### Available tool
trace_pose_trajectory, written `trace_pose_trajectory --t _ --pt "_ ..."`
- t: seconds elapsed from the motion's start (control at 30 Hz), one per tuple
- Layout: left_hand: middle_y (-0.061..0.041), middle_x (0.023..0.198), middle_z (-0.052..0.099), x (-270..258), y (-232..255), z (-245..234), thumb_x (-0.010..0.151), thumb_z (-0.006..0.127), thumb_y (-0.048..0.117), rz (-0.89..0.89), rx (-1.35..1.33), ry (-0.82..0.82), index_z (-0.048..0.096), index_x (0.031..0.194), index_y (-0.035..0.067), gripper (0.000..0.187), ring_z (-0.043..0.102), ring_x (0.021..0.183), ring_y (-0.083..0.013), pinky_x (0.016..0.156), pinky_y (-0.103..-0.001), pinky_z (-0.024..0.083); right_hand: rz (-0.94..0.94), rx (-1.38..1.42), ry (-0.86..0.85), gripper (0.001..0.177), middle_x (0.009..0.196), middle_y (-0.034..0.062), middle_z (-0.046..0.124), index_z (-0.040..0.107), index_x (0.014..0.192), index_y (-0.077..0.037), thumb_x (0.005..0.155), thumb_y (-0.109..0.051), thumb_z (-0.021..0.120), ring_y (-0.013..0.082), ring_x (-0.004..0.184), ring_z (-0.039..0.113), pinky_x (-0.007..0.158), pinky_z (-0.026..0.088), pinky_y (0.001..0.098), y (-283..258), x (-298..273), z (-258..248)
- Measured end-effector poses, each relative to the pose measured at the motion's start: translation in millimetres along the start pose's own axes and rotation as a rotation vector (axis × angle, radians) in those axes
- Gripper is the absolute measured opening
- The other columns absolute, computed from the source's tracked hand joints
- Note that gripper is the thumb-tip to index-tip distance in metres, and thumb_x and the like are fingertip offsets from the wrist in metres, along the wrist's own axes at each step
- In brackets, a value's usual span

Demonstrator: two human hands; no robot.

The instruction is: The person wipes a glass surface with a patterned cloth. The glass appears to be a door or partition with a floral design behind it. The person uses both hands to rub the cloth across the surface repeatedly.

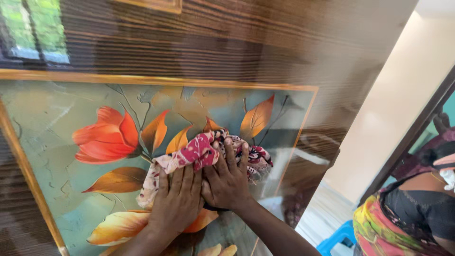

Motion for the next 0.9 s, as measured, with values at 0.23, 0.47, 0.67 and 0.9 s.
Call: trace_pose_trajectory --t 0.23,0.47,0.67,0.9 --pt "-0.025 0.164 0.033 119.2 -5.3 -29.3 0.094 0.05 0.037 -0.021 0.014 0.158 0.05 0.151 -0.003 0.07 0.026 0.153 -0.041 0.123 -0.062 0.016 0.088 -0.088 0.03 0.06 0.167 0.0272 0.029 0.05 0.15 -0.005 0.1 -0.038 0.047 0.043 0.16 0.022 0.129 0.006 0.0698 100.8 69.7 -22.4" --pt "-0.02 0.175 0.018 240.5 43.7 -29.4 0.11 0.043 0.03 -0.032 -0.001 0.292 0.039 0.166 -0.001 0.064 0.009 0.163 -0.0357 0.133 -0.055 0.004 0.199 -0.117 0.128 0.065 0.172 0.0229 0.023 0.035 0.164 -0.005 0.11 -0.042 0.034 0.0417 0.163 0.016 0.133 0.004 0.0624 217.4 88.8 -55.3" --pt "-0.017 0.178 0.014 319.9 106.2 9.1 0.119 0.034 0.038 -0.014 0.133 0.294 0.03 0.173 0.004 0.064 0.005 0.164 -0.0337 0.134 -0.054 -0.002 0.313 -0.202 0.154 0.066 0.175 0.0167 0.018 0.03 0.168 -0.01 0.113 -0.045 0.021 0.0338 0.166 0.012 0.136 0.002 0.0535 329.1 65.0 -57.7" --pt "-0.009 0.179 0.007 369.5 192.6 57.6 0.114 0.028 0.046 0.097 0.296 0.253 0.023 0.175 0.015 0.069 0.0 0.163 -0.0304 0.131 -0.054 -0.006 0.506 -0.054 0.225 0.071 0.179 0.0145 0.014 0.022 0.17 -0.007 0.115 -0.05 0.015 0.0305 0.169 0.009 0.14 0.001 0.0494 429.5 -20.4 -43.9"
Point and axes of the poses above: each hand's wrist, its own x-axis towards the middle knuckle, its own z-axis out of the palm, y = z × x, the point moved 6 cm from there along x, towards the middle knuckle
